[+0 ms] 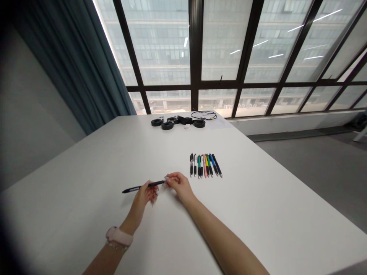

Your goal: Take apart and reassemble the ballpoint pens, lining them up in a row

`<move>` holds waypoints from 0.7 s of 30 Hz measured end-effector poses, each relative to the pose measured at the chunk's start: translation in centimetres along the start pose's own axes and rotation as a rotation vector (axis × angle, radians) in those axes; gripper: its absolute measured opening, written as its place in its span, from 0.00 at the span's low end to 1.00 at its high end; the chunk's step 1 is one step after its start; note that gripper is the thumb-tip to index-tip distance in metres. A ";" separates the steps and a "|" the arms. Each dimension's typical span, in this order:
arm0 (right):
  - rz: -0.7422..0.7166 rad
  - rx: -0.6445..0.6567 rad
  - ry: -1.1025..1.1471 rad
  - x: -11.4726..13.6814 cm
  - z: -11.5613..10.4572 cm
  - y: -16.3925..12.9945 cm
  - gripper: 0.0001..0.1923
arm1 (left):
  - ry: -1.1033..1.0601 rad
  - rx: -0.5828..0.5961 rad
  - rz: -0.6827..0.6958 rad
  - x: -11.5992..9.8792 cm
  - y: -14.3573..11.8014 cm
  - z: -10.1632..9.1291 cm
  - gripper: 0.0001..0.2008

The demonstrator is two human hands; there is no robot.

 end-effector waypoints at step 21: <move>0.046 -0.016 -0.183 0.4 -0.2 0.0 0.22 | 0.095 0.045 0.095 -0.8 -1.0 0.3 0.24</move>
Point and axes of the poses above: each hand's wrist, its own y-axis towards the middle knuckle, its own z-axis out of the palm, x = y × z, the point moved 7 cm from there along y, towards the middle knuckle, and after that the axes turned 8 degrees about x, right-handed, at the moved point
